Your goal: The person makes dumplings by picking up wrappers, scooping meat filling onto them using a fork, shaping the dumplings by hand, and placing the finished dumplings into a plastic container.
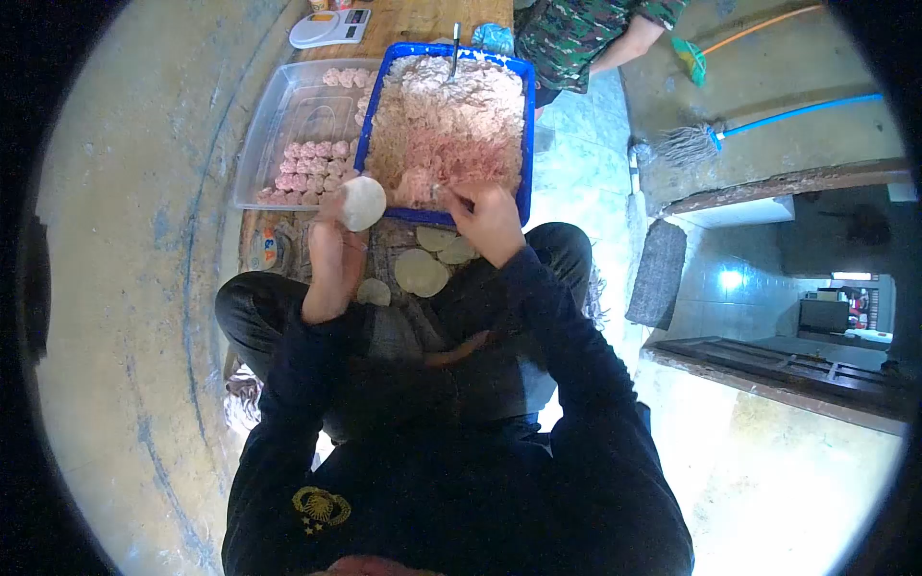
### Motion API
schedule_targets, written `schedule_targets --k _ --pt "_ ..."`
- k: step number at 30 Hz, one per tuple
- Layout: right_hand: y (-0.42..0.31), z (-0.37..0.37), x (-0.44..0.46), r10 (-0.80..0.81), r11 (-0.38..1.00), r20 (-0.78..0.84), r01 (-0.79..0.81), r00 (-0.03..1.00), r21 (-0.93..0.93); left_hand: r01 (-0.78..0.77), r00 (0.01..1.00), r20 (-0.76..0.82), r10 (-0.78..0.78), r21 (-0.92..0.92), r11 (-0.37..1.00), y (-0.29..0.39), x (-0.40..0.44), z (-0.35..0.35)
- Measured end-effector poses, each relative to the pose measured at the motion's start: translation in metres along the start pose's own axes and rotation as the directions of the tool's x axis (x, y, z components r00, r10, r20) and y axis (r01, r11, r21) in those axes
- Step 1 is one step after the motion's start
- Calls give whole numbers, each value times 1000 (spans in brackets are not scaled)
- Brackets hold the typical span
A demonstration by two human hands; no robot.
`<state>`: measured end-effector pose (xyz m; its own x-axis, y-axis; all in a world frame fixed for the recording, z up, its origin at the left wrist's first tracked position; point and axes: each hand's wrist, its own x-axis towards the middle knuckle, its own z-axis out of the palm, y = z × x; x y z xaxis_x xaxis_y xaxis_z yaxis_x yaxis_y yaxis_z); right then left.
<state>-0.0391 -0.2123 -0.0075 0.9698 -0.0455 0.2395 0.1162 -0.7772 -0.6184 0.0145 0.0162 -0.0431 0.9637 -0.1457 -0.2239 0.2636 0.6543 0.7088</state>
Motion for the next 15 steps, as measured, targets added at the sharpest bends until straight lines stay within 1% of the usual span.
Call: schedule_targets --k 1,2,3,4,5,6,7,8,9,10,11,12,13,15 --pt "-11 -2 -4 -5 1000 -3 5 1000 6 77 997 -27 -78 -16 997 2 -3 3" --pt "-23 -3 -12 43 991 -56 -36 997 127 155 986 -54 -157 -39 987 3 -5 7" --pt "-33 -6 -20 99 967 -100 -72 990 245 153 986 -56 -155 -40 987 0 -5 12" --pt "-43 -11 -26 92 971 -22 -85 996 224 223 975 7 -223 -88 971 -6 -6 18" --pt "-42 -7 -31 94 971 -16 -88 995 221 295 955 73 -288 -132 946 -11 -6 24" --pt "-40 3 -35 9 988 -92 5 996 154 328 935 185 -302 -129 936 -13 -6 28" --pt "-39 13 -40 -80 992 -162 94 984 81 331 935 183 -305 -132 934 -16 -3 32" --pt "-39 25 -48 -45 999 -156 47 987 11 372 920 201 -336 -177 911 -19 0 37" --pt "-38 35 -54 -39 999 -151 41 988 11 413 904 220 -367 -222 883 -21 1 38" --pt "-37 44 -58 -10 999 -115 5 993 -50 415 903 217 -370 -225 881 -23 -2 35" --pt "-34 52 -59 15 993 -83 -25 996 -112 384 913 194 -358 -116 916 -24 -5 32" --pt "-38 55 -61 -17 994 -79 8 997 -112 353 922 171 -347 -2 936 -26 -6 29" --pt "-41 54 -64 -11 994 -74 2 997 -110 358 921 166 -353 -2 934 -30 -4 21" --pt "-47 44 -70 -9 993 -2 9 1000 -117 344 907 262 -330 -11 939 -37 -1 5"
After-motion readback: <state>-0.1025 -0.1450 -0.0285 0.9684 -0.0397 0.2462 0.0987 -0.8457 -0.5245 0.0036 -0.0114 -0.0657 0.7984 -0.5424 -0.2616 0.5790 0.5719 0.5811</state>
